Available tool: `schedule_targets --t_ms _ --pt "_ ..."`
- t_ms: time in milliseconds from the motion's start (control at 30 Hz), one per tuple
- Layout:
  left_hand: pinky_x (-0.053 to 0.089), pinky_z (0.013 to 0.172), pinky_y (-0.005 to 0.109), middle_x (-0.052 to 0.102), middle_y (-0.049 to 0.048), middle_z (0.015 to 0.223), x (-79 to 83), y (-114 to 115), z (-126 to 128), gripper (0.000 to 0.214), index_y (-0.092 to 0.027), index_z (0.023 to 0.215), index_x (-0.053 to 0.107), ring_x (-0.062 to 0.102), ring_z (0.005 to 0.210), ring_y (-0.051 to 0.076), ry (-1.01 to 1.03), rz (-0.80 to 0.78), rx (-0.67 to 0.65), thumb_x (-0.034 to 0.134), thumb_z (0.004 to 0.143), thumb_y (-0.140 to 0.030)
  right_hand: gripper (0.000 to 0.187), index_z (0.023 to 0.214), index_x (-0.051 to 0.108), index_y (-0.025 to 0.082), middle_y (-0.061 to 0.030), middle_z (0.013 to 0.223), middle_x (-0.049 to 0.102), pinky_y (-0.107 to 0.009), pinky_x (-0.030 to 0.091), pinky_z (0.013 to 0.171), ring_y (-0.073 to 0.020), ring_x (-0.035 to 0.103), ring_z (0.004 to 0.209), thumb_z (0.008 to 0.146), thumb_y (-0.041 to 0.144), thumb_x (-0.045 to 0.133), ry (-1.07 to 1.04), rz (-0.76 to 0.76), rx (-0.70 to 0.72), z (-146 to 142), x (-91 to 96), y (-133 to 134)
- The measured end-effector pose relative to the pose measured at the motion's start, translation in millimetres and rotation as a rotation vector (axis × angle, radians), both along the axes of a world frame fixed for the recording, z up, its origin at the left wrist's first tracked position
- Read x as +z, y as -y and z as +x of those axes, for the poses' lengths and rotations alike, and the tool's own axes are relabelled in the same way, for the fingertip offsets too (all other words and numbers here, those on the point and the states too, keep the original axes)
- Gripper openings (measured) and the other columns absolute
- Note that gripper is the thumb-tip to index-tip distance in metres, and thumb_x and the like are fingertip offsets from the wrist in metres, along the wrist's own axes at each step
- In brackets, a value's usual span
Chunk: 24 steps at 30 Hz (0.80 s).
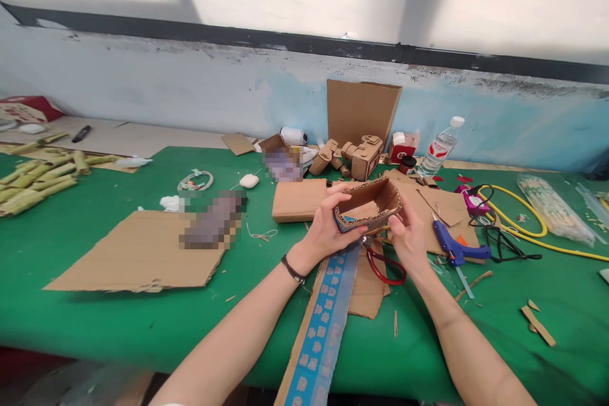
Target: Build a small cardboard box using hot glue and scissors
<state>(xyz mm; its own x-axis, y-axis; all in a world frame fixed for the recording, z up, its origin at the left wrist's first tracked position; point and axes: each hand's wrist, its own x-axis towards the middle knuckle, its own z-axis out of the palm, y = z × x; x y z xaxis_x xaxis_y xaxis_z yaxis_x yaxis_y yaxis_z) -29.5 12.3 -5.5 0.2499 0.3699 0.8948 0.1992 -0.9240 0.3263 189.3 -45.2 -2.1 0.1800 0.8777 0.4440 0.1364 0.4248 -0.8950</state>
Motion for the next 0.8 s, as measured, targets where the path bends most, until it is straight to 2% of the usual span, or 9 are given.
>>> schedule_targets --t_ms 167,333,467,567,800 --pt "0.059 0.118 0.061 0.062 0.0223 0.156 2.2 -1.5 -1.4 0.074 -0.027 0.157 0.043 0.066 0.150 0.037 0.034 -0.005 -0.054 0.086 0.102 -0.052 0.080 0.168 0.066 0.029 -0.0109 0.154 0.081 -0.055 0.065 0.123 -0.0381 0.079 0.142 0.102 0.074 0.074 0.044 0.010 0.007 4.7 -2.8 -1.4" --pt "0.058 0.118 0.060 0.063 0.0214 0.153 2.6 -4.6 -5.1 0.074 -0.027 0.157 0.044 0.068 0.146 0.036 0.042 0.011 -0.006 0.083 0.103 -0.057 0.083 0.173 0.060 0.028 -0.0111 0.158 0.079 -0.049 0.066 0.120 -0.0360 0.079 0.143 0.105 0.076 0.070 0.126 -0.022 0.005 8.0 -0.5 0.1" --pt "0.060 0.115 0.059 0.063 0.0207 0.152 2.3 -5.5 -5.9 0.073 -0.028 0.156 0.043 0.068 0.145 0.037 0.029 -0.010 0.016 0.082 0.103 -0.060 0.086 0.175 0.057 0.029 -0.0110 0.159 0.078 -0.045 0.072 0.109 -0.0343 0.084 0.133 0.107 0.080 0.065 0.172 -0.031 -0.011 7.8 3.1 1.8" --pt "0.060 0.114 0.058 0.063 0.0205 0.151 1.2 -5.5 -4.6 0.071 -0.027 0.155 0.045 0.067 0.145 0.037 0.054 -0.013 0.003 0.083 0.103 -0.057 0.084 0.175 0.058 0.030 -0.0106 0.156 0.080 -0.044 0.073 0.104 -0.0338 0.086 0.128 0.107 0.080 0.064 0.190 -0.028 -0.021 7.0 6.1 3.2" --pt "0.058 0.118 0.058 0.062 0.0207 0.154 -1.1 -4.7 -2.7 0.071 -0.027 0.156 0.046 0.066 0.147 0.036 0.069 -0.045 -0.021 0.085 0.102 -0.053 0.083 0.171 0.063 0.028 -0.0122 0.149 0.084 -0.045 0.073 0.104 -0.0357 0.086 0.129 0.107 0.081 0.063 0.241 -0.007 -0.092 6.5 9.8 4.6"
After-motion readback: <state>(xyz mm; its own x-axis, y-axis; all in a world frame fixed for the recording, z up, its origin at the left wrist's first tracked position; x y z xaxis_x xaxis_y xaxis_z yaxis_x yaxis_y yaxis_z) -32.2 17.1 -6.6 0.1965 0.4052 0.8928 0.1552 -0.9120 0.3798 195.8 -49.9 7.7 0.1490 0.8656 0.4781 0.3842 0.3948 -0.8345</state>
